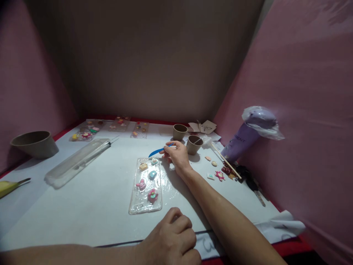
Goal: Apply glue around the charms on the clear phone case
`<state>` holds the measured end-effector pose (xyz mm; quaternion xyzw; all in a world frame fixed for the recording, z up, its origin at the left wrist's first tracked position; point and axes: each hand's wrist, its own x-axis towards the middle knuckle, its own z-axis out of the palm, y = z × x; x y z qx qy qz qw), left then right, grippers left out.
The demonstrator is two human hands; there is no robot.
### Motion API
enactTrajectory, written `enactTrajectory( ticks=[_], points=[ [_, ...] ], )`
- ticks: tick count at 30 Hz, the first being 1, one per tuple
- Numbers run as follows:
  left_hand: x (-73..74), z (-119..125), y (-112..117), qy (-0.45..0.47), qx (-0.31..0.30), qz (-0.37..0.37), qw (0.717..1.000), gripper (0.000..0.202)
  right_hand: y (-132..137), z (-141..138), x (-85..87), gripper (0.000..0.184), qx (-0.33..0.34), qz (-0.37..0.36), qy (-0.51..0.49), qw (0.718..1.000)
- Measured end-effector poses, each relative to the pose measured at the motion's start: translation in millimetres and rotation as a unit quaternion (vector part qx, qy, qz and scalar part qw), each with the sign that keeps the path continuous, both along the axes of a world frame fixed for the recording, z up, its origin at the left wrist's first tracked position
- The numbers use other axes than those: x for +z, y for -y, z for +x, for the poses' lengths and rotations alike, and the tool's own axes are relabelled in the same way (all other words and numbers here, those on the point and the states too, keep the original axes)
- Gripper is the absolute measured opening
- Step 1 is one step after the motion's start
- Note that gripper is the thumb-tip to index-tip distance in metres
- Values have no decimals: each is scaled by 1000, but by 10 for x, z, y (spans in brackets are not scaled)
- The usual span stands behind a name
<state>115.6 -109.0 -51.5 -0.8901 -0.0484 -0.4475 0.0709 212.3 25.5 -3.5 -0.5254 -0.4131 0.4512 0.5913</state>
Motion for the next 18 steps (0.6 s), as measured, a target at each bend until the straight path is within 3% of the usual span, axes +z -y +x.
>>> enactTrajectory(
  ticks=[18],
  points=[
    [14,11,2,43,-6,-5,999,32,10,4,22,25,-9,0,-11,1000]
  ],
)
